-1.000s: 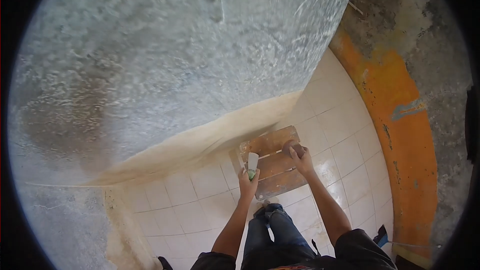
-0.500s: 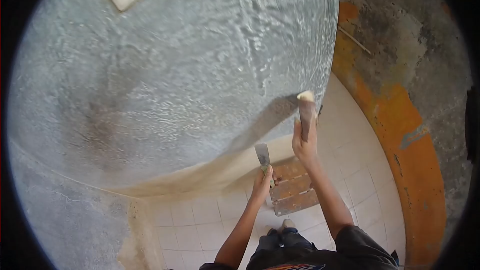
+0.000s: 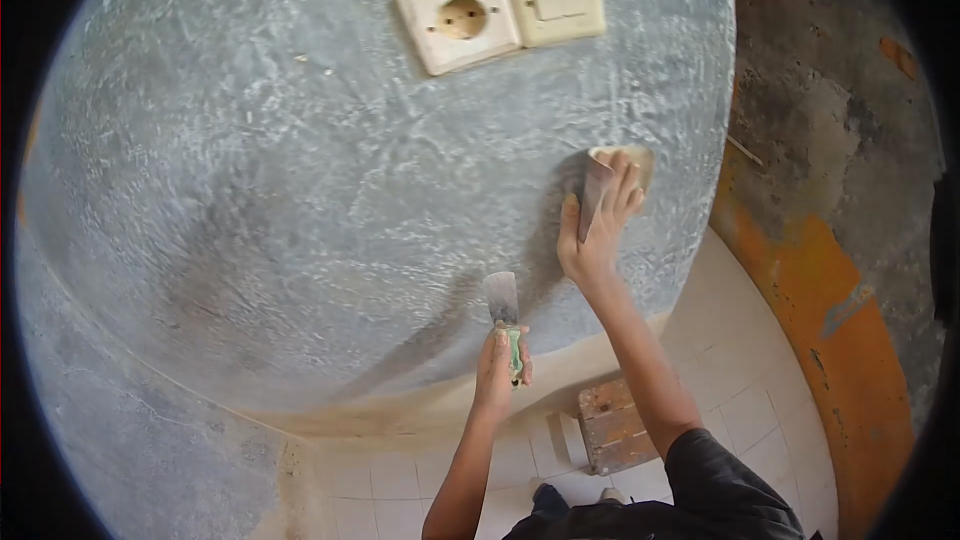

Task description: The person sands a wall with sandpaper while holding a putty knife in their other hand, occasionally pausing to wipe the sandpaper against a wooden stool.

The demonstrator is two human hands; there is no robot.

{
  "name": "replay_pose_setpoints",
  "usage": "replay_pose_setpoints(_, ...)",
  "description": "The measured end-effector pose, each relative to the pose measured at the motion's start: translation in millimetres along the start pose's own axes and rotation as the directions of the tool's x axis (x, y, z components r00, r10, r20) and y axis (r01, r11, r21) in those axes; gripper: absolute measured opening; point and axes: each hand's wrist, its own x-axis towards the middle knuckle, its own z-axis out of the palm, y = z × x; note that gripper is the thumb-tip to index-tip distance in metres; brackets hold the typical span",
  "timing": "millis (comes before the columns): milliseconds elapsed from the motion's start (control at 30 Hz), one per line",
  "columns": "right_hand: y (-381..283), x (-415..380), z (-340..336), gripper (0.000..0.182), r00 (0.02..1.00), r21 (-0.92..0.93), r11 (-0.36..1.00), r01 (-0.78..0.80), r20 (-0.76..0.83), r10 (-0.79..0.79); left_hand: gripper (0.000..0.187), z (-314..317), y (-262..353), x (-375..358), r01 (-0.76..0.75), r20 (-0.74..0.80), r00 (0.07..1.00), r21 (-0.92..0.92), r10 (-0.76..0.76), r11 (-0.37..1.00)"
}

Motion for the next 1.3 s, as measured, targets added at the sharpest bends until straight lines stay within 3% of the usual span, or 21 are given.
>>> replay_pose_setpoints(100, -22, -33, 23, 0.067, 0.993, -0.243, 0.970, -0.019, 0.108, 0.047, 0.045, -25, 26, 3, -0.040, 0.023, 0.999, -0.007, 0.040, 0.999)
replay_pose_setpoints(200, -34, -88, 36, 0.068, 0.969, -0.220, 0.975, 0.015, 0.243, 0.040, 0.042, -46, 48, -1, -0.032, 0.047, 0.998, 0.071, 0.029, 0.997)
replay_pose_setpoints(267, -47, -52, 33, 0.069, 0.974, -0.255, 0.967, 0.008, 0.220, 0.050, 0.039, -60, 55, -3, -0.042, 0.060, 0.997, 0.085, 0.037, 0.995)
replay_pose_setpoints(333, -57, 1, 28, 0.070, 0.988, -0.159, 0.976, 0.152, 0.054, -0.145, 0.039, -68, 63, -5, -0.057, 0.069, 0.996, 0.087, 0.051, 0.995)
replay_pose_setpoints(433, -74, 32, 29, 0.068, 0.990, -0.112, 0.984, 0.137, 0.061, -0.130, 0.039, -78, 68, -4, -0.076, 0.083, 0.994, 0.083, 0.069, 0.994)
replay_pose_setpoints(567, -55, -46, 53, 0.064, 0.980, -0.136, 0.974, 0.183, 0.105, -0.170, 0.042, -77, 78, 3, -0.090, 0.078, 0.993, 0.076, 0.084, 0.993)
replay_pose_setpoints(633, -40, -59, 43, 0.060, 0.897, -0.255, 0.895, 0.367, 0.352, -0.267, 0.044, -83, 79, 5, -0.098, 0.100, 0.991, 0.090, 0.089, 0.991)
replay_pose_setpoints(667, -28, -43, 40, 0.060, 0.899, -0.266, 0.890, 0.370, 0.344, -0.270, 0.046, -85, 80, 8, -0.101, 0.116, 0.989, 0.106, 0.089, 0.989)
replay_pose_setpoints(733, -24, 18, 22, 0.067, 0.979, -0.338, 0.926, 0.170, -0.046, -0.196, 0.048, -85, 86, 8, -0.084, 0.111, 0.991, 0.110, 0.072, 0.990)
replay_pose_setpoints(767, -24, 37, 15, 0.067, 0.980, -0.346, 0.923, 0.167, -0.046, -0.194, 0.050, -83, 87, 9, -0.063, 0.092, 0.994, 0.115, 0.053, 0.991)
replay_pose_setpoints(833, -25, 62, 8, 0.069, 0.977, -0.314, 0.947, -0.070, -0.214, 0.001, 0.047, -76, 89, 17, -0.043, 0.088, 0.995, 0.049, 0.039, 0.998)
replay_pose_setpoints(867, -32, 54, 10, 0.069, 0.976, -0.318, 0.946, -0.070, -0.219, -0.001, 0.044, -71, 91, 23, -0.029, 0.079, 0.996, -0.019, 0.030, 0.999)
replay_pose_setpoints(933, -53, 24, 15, 0.062, 0.977, -0.348, 0.918, 0.189, 0.162, -0.139, 0.046, -60, 95, 32, -0.040, 0.110, 0.993, -0.022, 0.043, 0.999)
replay_pose_setpoints(967, -45, 27, 12, 0.062, 0.977, -0.350, 0.917, 0.190, 0.157, -0.143, 0.048, -55, 98, 36, -0.038, 0.129, 0.991, -0.038, 0.042, 0.999)
replay_pose_setpoints(1033, -27, 37, 5, 0.056, 0.897, -0.325, 0.839, 0.436, 0.227, -0.379, 0.050, -51, 101, 41, -0.049, 0.139, 0.989, -0.048, 0.055, 0.998)
replay_pose_setpoints(1067, -22, 51, 2, 0.056, 0.894, -0.312, 0.840, 0.443, 0.221, -0.389, 0.049, -52, 100, 42, -0.059, 0.142, 0.988, -0.030, 0.062, 0.998)
replay_pose_setpoints(1100, -22, 76, -4, 0.057, 0.972, -0.330, 0.919, 0.213, -0.024, -0.234, 0.048, -54, 100, 42, -0.069, 0.140, 0.988, -0.015, 0.071, 0.997)
replay_pose_setpoints(1133, -25, 91, -4, 0.059, 0.964, -0.286, 0.958, -0.024, -0.259, -0.053, 0.048, -55, 101, 41, -0.083, 0.123, 0.989, -0.018, 0.084, 0.996)
replay_pose_setpoints(1267, -47, 50, 22, 0.058, 0.978, -0.379, 0.916, 0.133, -0.097, -0.182, 0.046, -53, 99, 34, -0.094, 0.041, 0.995, -0.015, 0.094, 0.995)
replay_pose_setpoints(1300, -53, 36, 26, 0.056, 0.951, -0.356, 0.883, 0.307, 0.092, -0.294, 0.045, -56, 94, 33, -0.119, 0.018, 0.993, -0.035, 0.120, 0.992)
